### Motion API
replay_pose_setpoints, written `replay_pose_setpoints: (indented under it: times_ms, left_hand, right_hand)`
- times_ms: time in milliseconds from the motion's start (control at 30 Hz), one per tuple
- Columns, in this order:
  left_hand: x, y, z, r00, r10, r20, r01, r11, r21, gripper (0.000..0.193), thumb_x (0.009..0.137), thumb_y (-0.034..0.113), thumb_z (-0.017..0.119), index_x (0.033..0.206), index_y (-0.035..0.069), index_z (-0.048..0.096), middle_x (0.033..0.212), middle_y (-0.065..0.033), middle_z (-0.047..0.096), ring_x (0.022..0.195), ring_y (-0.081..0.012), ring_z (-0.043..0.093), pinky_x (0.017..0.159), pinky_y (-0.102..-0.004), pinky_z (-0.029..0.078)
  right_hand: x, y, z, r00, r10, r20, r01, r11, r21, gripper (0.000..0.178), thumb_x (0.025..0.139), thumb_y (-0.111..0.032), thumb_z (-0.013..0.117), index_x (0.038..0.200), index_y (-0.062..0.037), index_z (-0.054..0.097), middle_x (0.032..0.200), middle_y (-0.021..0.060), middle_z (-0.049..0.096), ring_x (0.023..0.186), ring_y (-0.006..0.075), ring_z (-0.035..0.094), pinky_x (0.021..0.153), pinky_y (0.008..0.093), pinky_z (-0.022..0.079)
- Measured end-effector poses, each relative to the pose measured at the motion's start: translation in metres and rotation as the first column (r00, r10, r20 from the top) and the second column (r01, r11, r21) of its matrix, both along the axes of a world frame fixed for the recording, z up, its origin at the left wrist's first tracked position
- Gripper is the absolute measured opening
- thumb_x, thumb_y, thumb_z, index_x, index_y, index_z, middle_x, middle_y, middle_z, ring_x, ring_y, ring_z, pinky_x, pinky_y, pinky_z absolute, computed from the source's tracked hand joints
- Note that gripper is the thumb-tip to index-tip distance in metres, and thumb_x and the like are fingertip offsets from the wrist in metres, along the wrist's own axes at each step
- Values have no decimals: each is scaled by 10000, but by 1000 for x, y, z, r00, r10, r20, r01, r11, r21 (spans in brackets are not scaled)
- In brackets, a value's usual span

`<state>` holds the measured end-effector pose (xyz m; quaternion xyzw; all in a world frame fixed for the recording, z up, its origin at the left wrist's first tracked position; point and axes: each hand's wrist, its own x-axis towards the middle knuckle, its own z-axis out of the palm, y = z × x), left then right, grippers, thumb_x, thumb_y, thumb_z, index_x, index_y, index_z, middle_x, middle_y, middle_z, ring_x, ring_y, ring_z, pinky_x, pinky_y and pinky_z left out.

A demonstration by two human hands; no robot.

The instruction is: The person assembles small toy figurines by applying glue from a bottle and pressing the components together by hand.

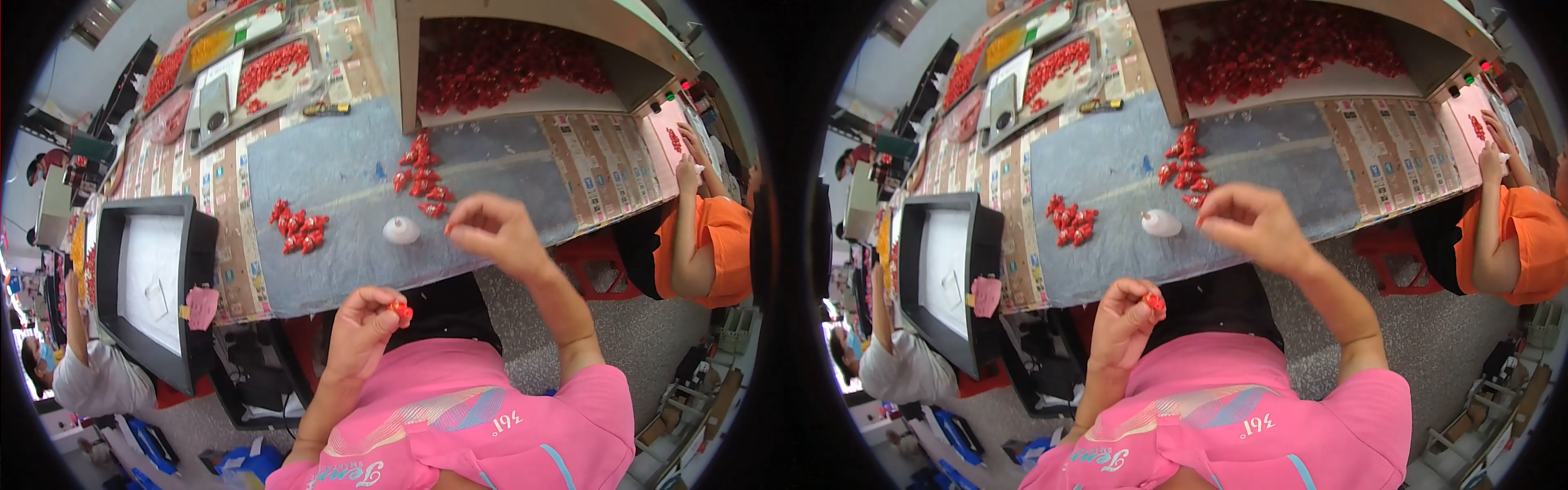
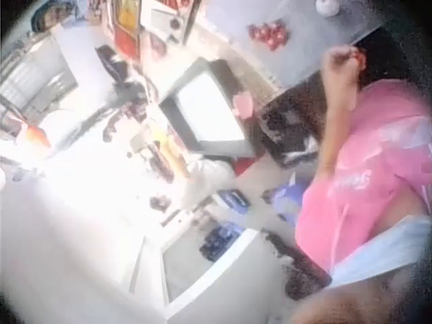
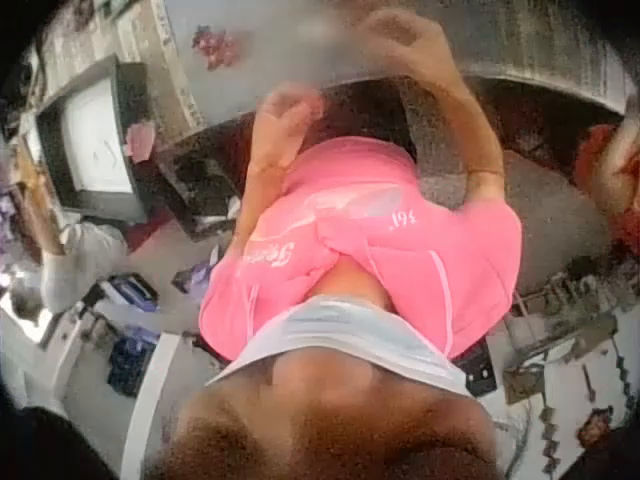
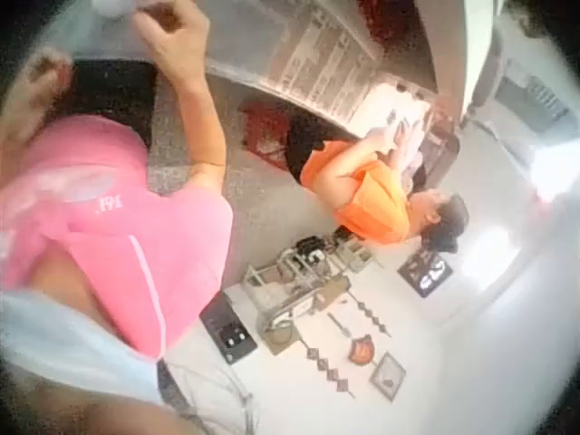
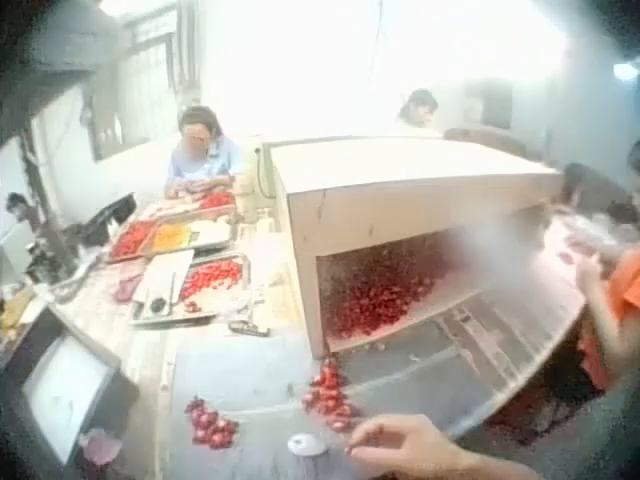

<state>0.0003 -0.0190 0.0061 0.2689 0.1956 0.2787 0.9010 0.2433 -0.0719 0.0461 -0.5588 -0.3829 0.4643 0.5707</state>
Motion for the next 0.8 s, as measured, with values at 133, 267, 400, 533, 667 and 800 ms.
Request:
replay_pose_setpoints:
  times_ms: [133,267,400,533,667,800]
  left_hand:
    - [6,3,5,1000,2,-24,-3,1000,-29,206,806,-14,666,981,28,565,1017,-119,596,876,-170,610,780,-294,521]
    - [6,1,5,999,-10,-38,10,1000,-8,196,809,-30,653,977,22,567,1010,-121,595,867,-170,612,787,-290,522]
    - [4,0,6,998,-24,-64,25,999,21,178,810,-49,641,964,15,581,993,-121,597,862,-171,614,790,-282,523]
    - [4,-2,4,997,-31,-76,37,997,71,169,807,-58,639,954,11,592,986,-119,601,865,-168,614,791,-281,524]
    - [3,-1,3,989,-40,-140,56,992,117,165,790,-60,659,933,8,611,973,-106,608,865,-154,612,795,-273,522]
    - [2,2,1,978,-58,-202,96,979,182,170,775,-63,674,921,7,624,955,-93,613,866,-145,610,798,-263,518]
  right_hand:
    - [-50,-28,-16,930,79,-359,-98,995,-33,117,818,1,655,925,-6,607,856,18,627,795,67,594,705,207,490]
    - [-73,-35,-17,929,-19,-369,-11,997,-80,148,820,-2,672,958,14,621,862,27,634,798,82,605,721,216,505]
    - [-75,-37,-23,940,-5,-342,18,999,37,130,794,8,696,919,17,663,896,62,632,811,110,617,702,218,512]
    - [-70,-40,-26,957,22,-288,-9,999,46,109,773,8,715,876,9,681,905,75,628,805,116,619,696,218,513]
    - [-66,-42,-26,993,47,-109,-35,993,108,116,747,9,732,854,-7,690,879,77,639,783,122,621,675,225,511]
    - [-64,-42,-28,999,39,15,-41,989,140,141,727,17,738,857,-16,694,837,80,652,764,136,629,654,230,507]
